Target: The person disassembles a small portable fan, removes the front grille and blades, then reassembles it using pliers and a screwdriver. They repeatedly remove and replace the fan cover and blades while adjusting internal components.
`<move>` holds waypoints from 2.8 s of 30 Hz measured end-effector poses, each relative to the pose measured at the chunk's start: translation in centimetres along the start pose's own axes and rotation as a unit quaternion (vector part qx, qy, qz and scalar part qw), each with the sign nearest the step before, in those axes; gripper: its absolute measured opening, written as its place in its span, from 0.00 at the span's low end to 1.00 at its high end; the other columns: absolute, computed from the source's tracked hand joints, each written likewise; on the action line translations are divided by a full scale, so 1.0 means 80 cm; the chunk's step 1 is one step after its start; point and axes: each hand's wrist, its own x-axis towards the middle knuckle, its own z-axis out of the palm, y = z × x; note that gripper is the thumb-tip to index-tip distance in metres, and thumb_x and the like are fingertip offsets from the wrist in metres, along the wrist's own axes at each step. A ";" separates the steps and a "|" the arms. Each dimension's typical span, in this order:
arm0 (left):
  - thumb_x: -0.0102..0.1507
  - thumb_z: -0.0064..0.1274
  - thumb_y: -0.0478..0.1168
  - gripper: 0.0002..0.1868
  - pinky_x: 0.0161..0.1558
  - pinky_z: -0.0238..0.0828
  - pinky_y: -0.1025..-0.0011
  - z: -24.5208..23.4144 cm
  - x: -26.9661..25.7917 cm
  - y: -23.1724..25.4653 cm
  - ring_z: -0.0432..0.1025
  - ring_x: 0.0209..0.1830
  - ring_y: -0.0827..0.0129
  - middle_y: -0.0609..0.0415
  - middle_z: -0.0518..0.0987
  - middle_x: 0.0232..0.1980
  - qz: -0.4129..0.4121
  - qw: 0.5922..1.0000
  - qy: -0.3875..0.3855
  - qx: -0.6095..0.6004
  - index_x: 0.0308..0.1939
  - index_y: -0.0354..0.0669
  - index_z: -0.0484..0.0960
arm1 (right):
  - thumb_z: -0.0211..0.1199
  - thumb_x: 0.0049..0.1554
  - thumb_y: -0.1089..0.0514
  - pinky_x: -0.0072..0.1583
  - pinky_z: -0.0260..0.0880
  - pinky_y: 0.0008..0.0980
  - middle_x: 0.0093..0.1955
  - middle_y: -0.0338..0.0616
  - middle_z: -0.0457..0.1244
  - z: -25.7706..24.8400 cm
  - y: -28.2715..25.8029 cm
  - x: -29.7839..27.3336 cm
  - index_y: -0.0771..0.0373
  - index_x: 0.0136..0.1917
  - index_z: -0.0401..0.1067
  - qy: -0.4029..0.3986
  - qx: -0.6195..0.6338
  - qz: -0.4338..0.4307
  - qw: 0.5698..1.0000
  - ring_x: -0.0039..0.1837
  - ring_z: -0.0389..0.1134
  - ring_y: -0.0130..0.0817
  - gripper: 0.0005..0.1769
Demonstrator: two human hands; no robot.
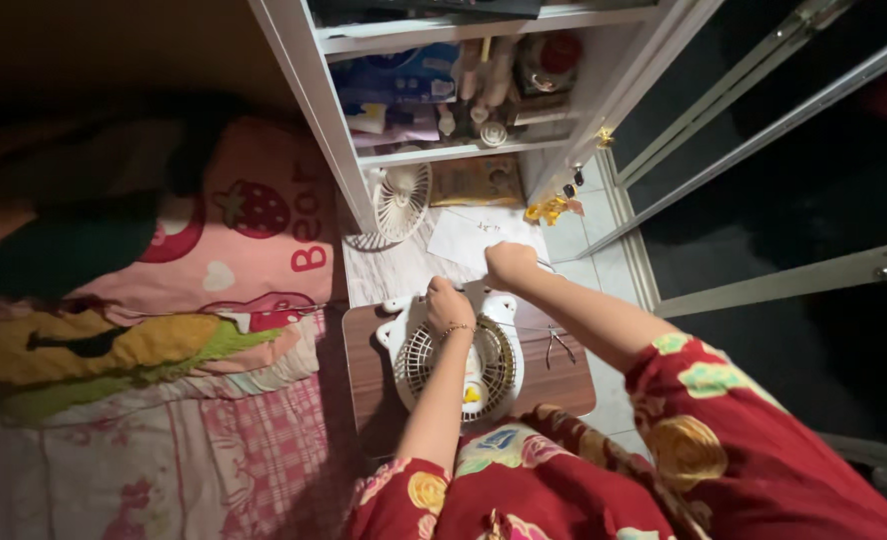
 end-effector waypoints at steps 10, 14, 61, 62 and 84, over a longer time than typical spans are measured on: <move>0.65 0.47 0.40 0.11 0.46 0.75 0.49 -0.009 -0.003 0.002 0.78 0.48 0.43 0.42 0.80 0.52 -0.047 0.993 -0.102 0.023 0.50 0.42 0.69 | 0.57 0.53 0.51 0.58 0.72 0.50 0.52 0.57 0.69 0.016 0.020 0.034 0.62 0.50 0.80 -0.124 0.077 0.073 0.987 0.57 0.71 0.54 0.18; 0.64 0.48 0.39 0.11 0.46 0.74 0.47 -0.012 -0.005 0.000 0.77 0.48 0.41 0.40 0.80 0.52 -0.009 0.996 -0.083 0.017 0.49 0.40 0.69 | 0.60 0.50 0.51 0.52 0.75 0.48 0.46 0.54 0.71 -0.001 0.021 0.011 0.59 0.42 0.81 -0.047 -0.079 -0.137 0.986 0.50 0.75 0.51 0.14; 0.57 0.57 0.24 0.12 0.47 0.80 0.71 0.054 0.099 -0.011 0.80 0.40 0.75 0.52 0.86 0.41 0.187 0.810 -0.444 -0.334 0.43 0.36 0.86 | 0.54 0.57 0.58 0.38 0.72 0.46 0.39 0.51 0.67 -0.032 0.041 -0.064 0.65 0.53 0.67 0.160 -0.106 -0.314 0.930 0.35 0.71 0.48 0.12; 0.56 0.57 0.23 0.12 0.47 0.80 0.71 0.055 0.101 -0.009 0.80 0.40 0.74 0.51 0.86 0.40 0.203 0.811 -0.442 -0.324 0.43 0.35 0.86 | 0.54 0.57 0.59 0.37 0.72 0.47 0.39 0.52 0.67 -0.035 0.038 -0.064 0.66 0.55 0.67 0.142 -0.085 -0.295 0.941 0.35 0.72 0.49 0.14; 0.56 0.58 0.35 0.11 0.49 0.73 0.58 -0.006 0.081 -0.013 0.78 0.45 0.50 0.42 0.84 0.44 0.229 0.933 -0.265 0.082 0.42 0.42 0.85 | 0.61 0.51 0.54 0.43 0.70 0.43 0.38 0.41 0.71 0.017 0.021 0.003 0.54 0.32 0.75 0.093 -0.251 -0.393 0.880 0.40 0.73 0.42 0.08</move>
